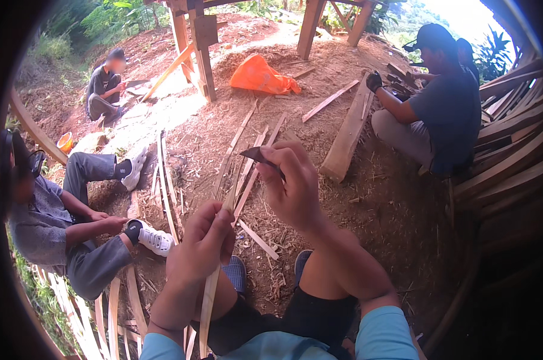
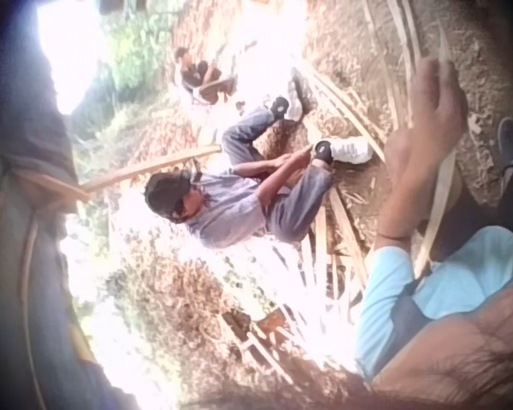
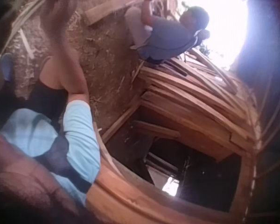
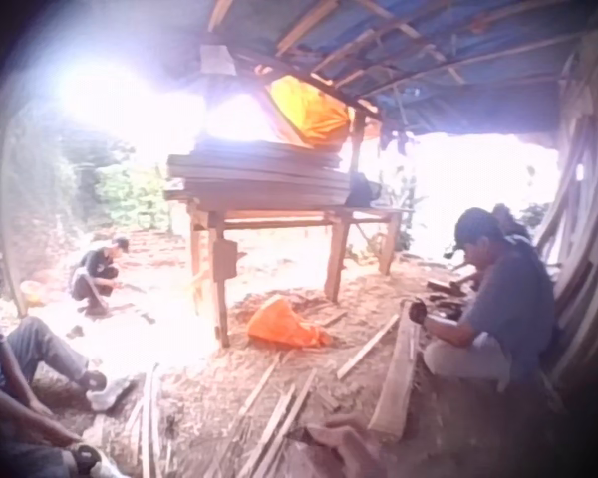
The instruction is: The person sits on the ground and uses a knife to shave thin strips from a long, thin piece of wood. They hold the wood in their left hand and the knife in their right, repeatedly scraping the blade along the wood's length to produce shavings.
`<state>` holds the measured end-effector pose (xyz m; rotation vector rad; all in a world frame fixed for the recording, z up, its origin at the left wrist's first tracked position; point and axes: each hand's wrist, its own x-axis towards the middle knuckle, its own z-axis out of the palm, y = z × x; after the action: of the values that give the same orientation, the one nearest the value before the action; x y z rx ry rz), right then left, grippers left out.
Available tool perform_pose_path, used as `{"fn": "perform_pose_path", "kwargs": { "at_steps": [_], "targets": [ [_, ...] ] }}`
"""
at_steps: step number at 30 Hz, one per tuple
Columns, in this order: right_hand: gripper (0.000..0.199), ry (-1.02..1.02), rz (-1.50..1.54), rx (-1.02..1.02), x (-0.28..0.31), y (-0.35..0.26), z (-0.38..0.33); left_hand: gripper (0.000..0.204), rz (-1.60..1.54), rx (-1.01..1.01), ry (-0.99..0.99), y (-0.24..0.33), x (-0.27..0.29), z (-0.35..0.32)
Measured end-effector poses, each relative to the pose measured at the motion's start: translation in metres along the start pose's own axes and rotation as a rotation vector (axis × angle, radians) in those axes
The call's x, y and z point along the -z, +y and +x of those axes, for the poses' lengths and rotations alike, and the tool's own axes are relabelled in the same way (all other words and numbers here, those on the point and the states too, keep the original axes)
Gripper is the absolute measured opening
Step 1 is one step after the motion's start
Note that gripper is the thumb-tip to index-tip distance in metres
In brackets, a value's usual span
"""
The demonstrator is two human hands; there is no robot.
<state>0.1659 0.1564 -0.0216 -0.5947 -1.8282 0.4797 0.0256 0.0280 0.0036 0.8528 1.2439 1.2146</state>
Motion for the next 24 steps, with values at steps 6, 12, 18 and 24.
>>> {"fn": "perform_pose_path", "kwargs": {
  "at_steps": [6,12,18,24],
  "targets": [
    [0.016,-0.11,0.073,0.086,-0.003,-0.005,-0.004,0.019,-0.034,-0.036,-0.002,-0.002,0.005,0.003],
    [0.017,-0.129,0.049,0.148,-0.007,-0.013,-0.006,0.019,-0.024,-0.056,-0.003,-0.006,0.004,0.003],
    [0.015,-0.052,0.04,0.179,-0.007,-0.016,-0.003,0.02,-0.024,-0.067,0.02,-0.009,-0.003,0.001],
    [0.015,-0.005,0.05,0.141,-0.004,-0.013,0.001,0.019,-0.029,-0.019,0.035,-0.009,-0.004,-0.001]
  ]
}}
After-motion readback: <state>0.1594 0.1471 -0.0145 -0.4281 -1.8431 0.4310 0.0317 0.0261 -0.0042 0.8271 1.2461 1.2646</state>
